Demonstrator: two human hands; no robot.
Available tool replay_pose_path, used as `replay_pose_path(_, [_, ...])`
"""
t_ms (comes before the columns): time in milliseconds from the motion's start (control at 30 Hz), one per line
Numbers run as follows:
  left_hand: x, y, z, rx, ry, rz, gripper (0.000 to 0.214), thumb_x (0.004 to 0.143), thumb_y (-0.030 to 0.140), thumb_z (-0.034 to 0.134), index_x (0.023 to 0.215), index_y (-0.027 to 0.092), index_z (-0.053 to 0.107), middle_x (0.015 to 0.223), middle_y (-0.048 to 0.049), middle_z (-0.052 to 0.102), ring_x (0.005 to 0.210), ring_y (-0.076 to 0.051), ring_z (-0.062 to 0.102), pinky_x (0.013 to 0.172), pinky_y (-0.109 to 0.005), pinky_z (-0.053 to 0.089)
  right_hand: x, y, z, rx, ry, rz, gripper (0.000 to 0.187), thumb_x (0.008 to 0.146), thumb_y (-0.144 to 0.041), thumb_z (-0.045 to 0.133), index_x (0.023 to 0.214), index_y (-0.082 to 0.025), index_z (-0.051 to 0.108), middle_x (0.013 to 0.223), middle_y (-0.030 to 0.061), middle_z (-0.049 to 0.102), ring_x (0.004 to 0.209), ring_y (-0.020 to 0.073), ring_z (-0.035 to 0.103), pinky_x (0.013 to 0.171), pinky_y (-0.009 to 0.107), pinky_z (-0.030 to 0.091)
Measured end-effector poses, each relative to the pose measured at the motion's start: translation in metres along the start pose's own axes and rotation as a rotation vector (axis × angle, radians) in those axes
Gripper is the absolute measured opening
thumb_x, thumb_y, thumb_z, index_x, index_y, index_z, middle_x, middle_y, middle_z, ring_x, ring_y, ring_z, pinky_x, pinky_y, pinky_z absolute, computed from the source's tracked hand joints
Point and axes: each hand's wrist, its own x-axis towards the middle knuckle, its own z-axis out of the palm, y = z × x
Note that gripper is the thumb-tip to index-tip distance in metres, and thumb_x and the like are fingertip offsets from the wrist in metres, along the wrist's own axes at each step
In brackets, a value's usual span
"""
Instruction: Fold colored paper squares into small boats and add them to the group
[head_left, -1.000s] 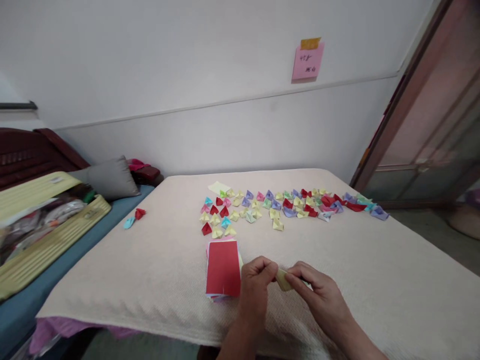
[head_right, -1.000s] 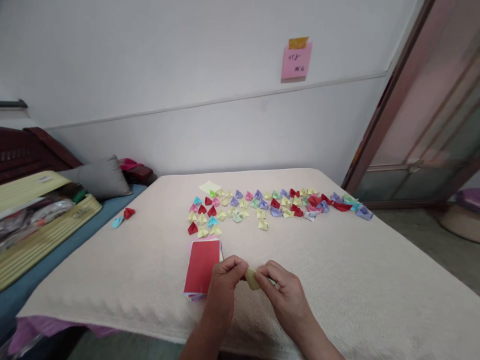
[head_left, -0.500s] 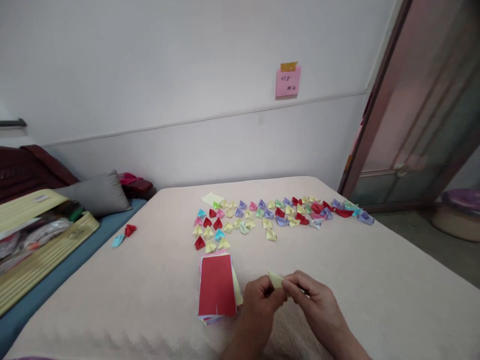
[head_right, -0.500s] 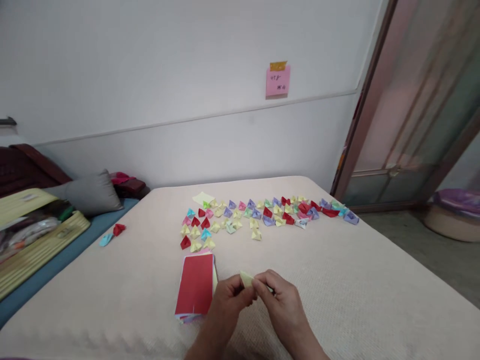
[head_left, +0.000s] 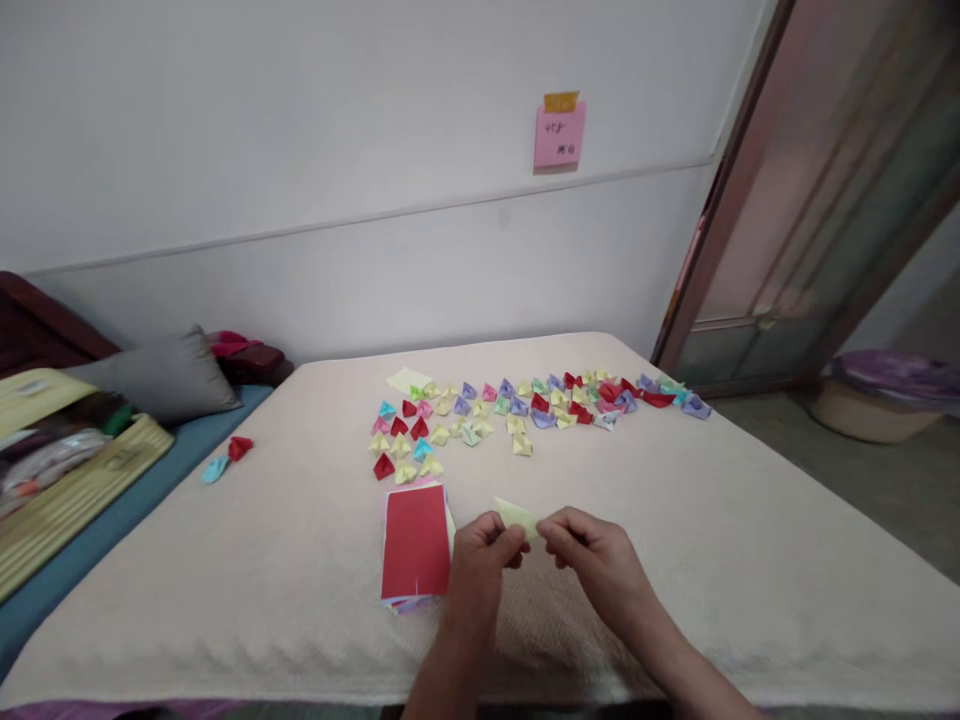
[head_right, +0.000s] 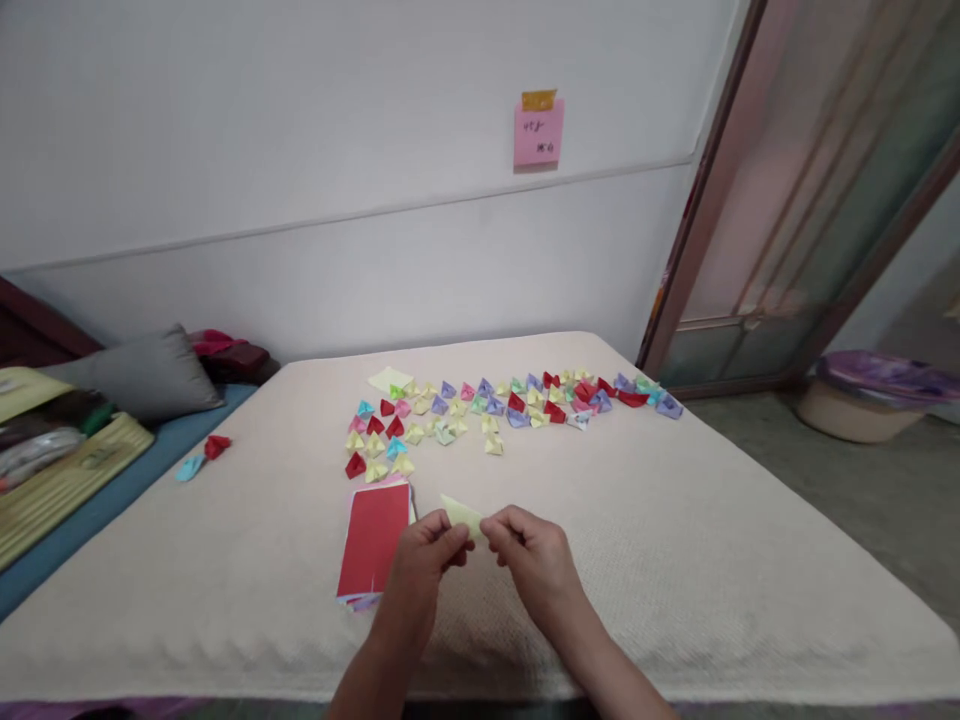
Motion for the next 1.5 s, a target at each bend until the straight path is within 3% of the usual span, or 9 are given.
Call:
replay_pose_path(133, [0.001, 0.0, -0.004, 0.043, 0.019, 0.019, 0.021, 0.075, 0.03, 0.059, 0.061, 0.016, 0.055, 0.057, 0.0023, 0.052, 0.056, -0.011, 0.042, 0.056, -0.024, 0.032, 0.0, -0.001, -0.004, 0.063, -0.032, -0.02, 0.027, 0.084, -0.034, 0.05, 0.063, -0.018, 0.056, 0.058, -0.0017, 0.053, 0.056, 0.0132, 0.05, 0.054, 0.024, 0.038])
replay_pose_path(333, [0.0, 0.007, -0.007, 0.216, 0.029, 0.068, 0.024, 0.077, 0.031, 0.056, 0.059, 0.016, 0.052, 0.054, 0.0039, 0.048, 0.055, -0.011, 0.041, 0.055, -0.023, 0.031, 0.0, -0.003, -0.005, -0.005, 0.021, -0.098, 0.021, 0.084, -0.029, 0.052, 0.067, -0.019, 0.057, 0.06, -0.0013, 0.053, 0.057, 0.0131, 0.05, 0.053, 0.024, 0.039])
replay_pose_path(400, [-0.001, 0.009, -0.007, 0.295, 0.039, 0.104, 0.024, 0.077, 0.03, 0.056, 0.058, 0.017, 0.05, 0.053, 0.005, 0.043, 0.055, -0.01, 0.038, 0.054, -0.023, 0.028, -0.002, -0.003, -0.004, -0.098, 0.099, -0.206, 0.012, 0.084, -0.027, 0.054, 0.082, -0.018, 0.062, 0.071, 0.0014, 0.059, 0.063, 0.0141, 0.053, 0.057, 0.025, 0.042])
replay_pose_path(533, [-0.002, 0.008, -0.003, 0.375, 0.061, 0.166, 0.023, 0.078, 0.028, 0.055, 0.06, 0.018, 0.045, 0.055, 0.0059, 0.038, 0.056, -0.01, 0.033, 0.052, -0.023, 0.025, -0.007, 0.0, 0.0, -0.344, 0.192, -0.508, 0.02, 0.085, -0.018, 0.051, 0.102, -0.022, 0.062, 0.092, 0.0058, 0.063, 0.083, 0.0178, 0.058, 0.072, 0.029, 0.045])
replay_pose_path(667, [-0.004, 0.005, 0.001, 0.403, 0.068, 0.175, 0.022, 0.08, 0.028, 0.053, 0.061, 0.019, 0.045, 0.056, 0.0054, 0.04, 0.057, -0.011, 0.034, 0.053, -0.023, 0.027, -0.012, 0.003, 0.004, -0.486, 0.229, -0.6, 0.026, 0.086, -0.015, 0.049, 0.11, -0.02, 0.058, 0.098, 0.0083, 0.063, 0.091, 0.0201, 0.058, 0.077, 0.031, 0.047])
replay_pose_path(900, [-0.003, 0.003, -0.001, 0.447, 0.085, 0.186, 0.022, 0.081, 0.027, 0.052, 0.062, 0.019, 0.045, 0.057, 0.0053, 0.04, 0.057, -0.011, 0.034, 0.053, -0.023, 0.027, -0.013, 0.003, 0.006, -0.541, 0.24, -0.61, 0.023, 0.086, -0.017, 0.049, 0.106, -0.02, 0.058, 0.098, 0.0084, 0.062, 0.09, 0.0198, 0.059, 0.073, 0.029, 0.048])
replay_pose_path(1100, [-0.004, 0.002, -0.002, 0.492, 0.124, 0.239, 0.017, 0.083, 0.028, 0.049, 0.071, 0.018, 0.055, 0.065, 0.0026, 0.053, 0.063, -0.013, 0.044, 0.058, -0.023, 0.032, -0.014, -0.003, 0.008, -0.476, 0.169, -0.571, 0.017, 0.086, -0.016, 0.048, 0.098, -0.022, 0.058, 0.089, 0.0049, 0.06, 0.082, 0.0173, 0.057, 0.069, 0.027, 0.045])
replay_pose_path(1333, [-0.004, 0.002, 0.001, 0.566, 0.123, 0.251, 0.02, 0.085, 0.028, 0.048, 0.069, 0.018, 0.056, 0.068, 0.0006, 0.057, 0.064, -0.014, 0.047, 0.059, -0.024, 0.032, -0.015, -0.001, 0.014, -0.439, 0.174, -0.432, 0.002, 0.085, -0.02, 0.049, 0.084, -0.02, 0.052, 0.078, 0.0023, 0.058, 0.065, 0.0146, 0.054, 0.059, 0.025, 0.04])
replay_pose_path(1500, [-0.007, 0.002, 0.004, 0.547, 0.099, 0.247, 0.023, 0.084, 0.036, 0.051, 0.074, 0.018, 0.06, 0.069, -0.0004, 0.059, 0.065, -0.014, 0.049, 0.06, -0.024, 0.032, -0.013, -0.005, 0.011, -0.286, 0.16, -0.244, 0.008, 0.085, -0.027, 0.052, 0.08, -0.021, 0.054, 0.072, 0.0, 0.056, 0.059, 0.0129, 0.05, 0.057, 0.025, 0.037])
